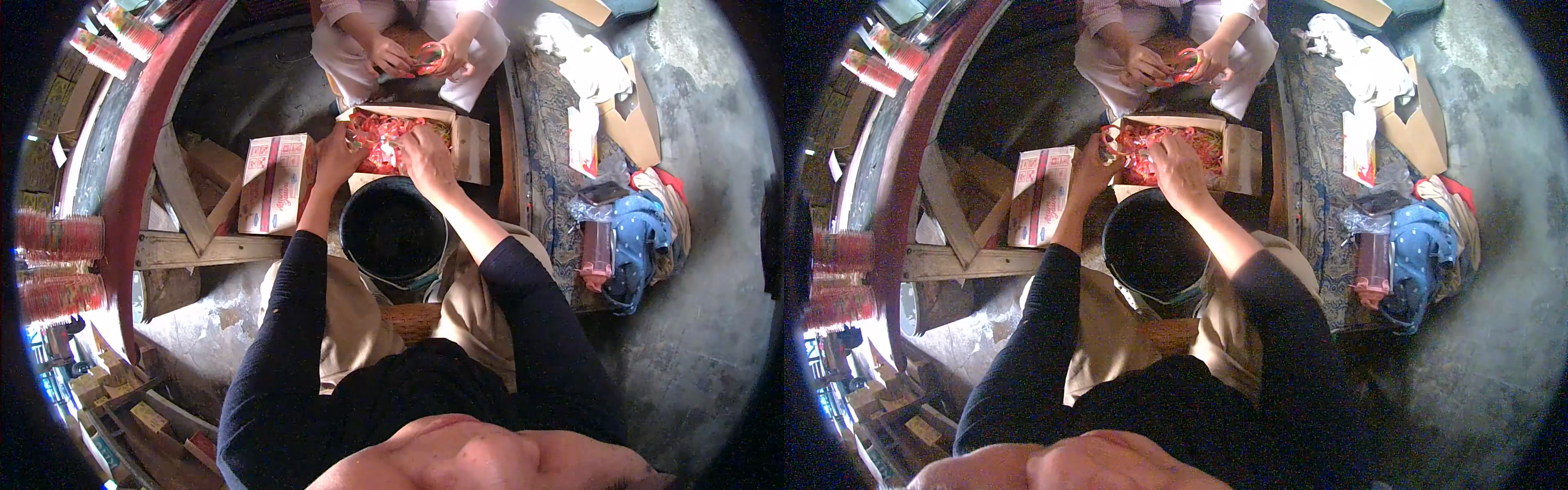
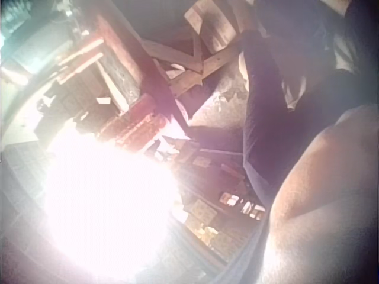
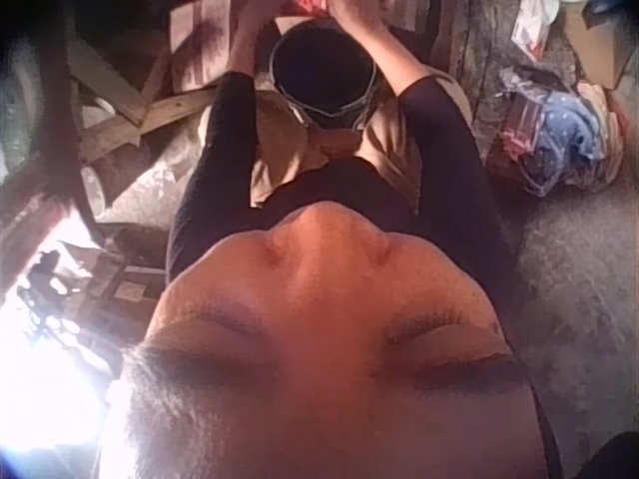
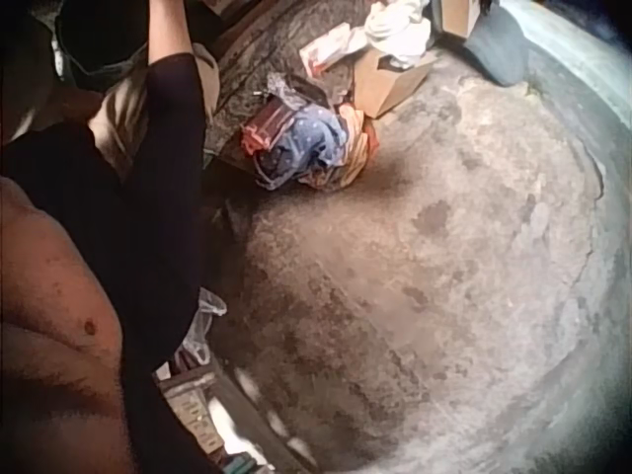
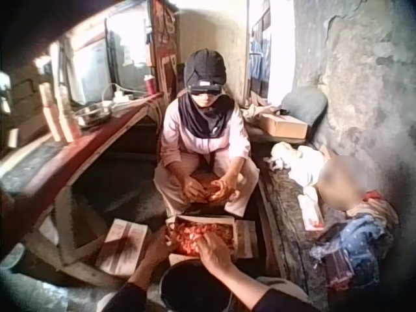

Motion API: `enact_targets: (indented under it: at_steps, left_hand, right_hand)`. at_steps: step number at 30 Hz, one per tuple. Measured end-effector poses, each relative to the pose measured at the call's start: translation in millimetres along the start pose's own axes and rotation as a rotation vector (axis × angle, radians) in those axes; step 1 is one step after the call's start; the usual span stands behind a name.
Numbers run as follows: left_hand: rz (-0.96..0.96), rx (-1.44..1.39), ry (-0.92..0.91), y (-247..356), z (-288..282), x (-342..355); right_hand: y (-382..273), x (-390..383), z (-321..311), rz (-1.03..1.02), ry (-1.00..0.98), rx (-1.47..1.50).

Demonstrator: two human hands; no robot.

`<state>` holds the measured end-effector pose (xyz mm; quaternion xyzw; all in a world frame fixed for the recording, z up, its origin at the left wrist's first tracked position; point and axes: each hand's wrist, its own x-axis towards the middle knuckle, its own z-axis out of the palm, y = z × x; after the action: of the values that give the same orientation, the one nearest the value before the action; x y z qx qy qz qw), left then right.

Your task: The person picks up a green plate, places it to the side, and then proceeds to open several cardboard boxes and a bucket to sort through packaged food items.

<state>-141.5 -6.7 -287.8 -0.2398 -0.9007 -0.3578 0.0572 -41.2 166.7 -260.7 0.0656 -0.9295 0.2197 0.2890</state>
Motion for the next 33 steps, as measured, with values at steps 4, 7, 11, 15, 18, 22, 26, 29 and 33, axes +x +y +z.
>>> enact_targets:
  at_steps: [4,7,11,15,18,22,26,29,33]
  left_hand:
    - [-0.124,-0.194,-0.133,-10.2,4.5,-0.2]
    - [-0.104,-0.349,-0.167,-29.8,17.5,-0.1]
    - [-0.134,-0.549,-0.265,-22.1,21.3,-0.6]
    - [-0.066,-0.404,-0.197,-27.4,17.8,2.8]
    - [-0.15,-0.62,-0.29,-22.8,14.2,-0.2]
    - [-0.278,-0.75,-0.39,-23.0,8.1,-4.0]
    - [-0.211,-0.59,-0.349,-17.7,6.9,-2.9]
    - [-0.228,-0.522,-0.293,-0.6,1.3,-1.3]
    - [-0.409,-0.725,-0.408,3.5,-4.7,-3.6]
  right_hand:
    - [2.5,0.7,6.6,-0.083,0.035,-0.079]
    - [-0.4,2.4,12.1,-0.079,0.049,-0.087]
    - [7.8,-1.9,14.6,0.048,0.033,0.018]
    - [7.4,1.8,11.6,0.046,0.085,0.031]
    - [6.3,1.4,8.7,0.009,0.041,0.012]
    - [6.3,2.0,13.5,0.016,0.052,0.013]
    - [8.5,0.1,18.4,0.101,0.058,0.094]
    - [13.0,-0.5,14.4,0.123,0.023,0.073]
    - [10.5,0.1,11.6,0.002,0.003,-0.036]
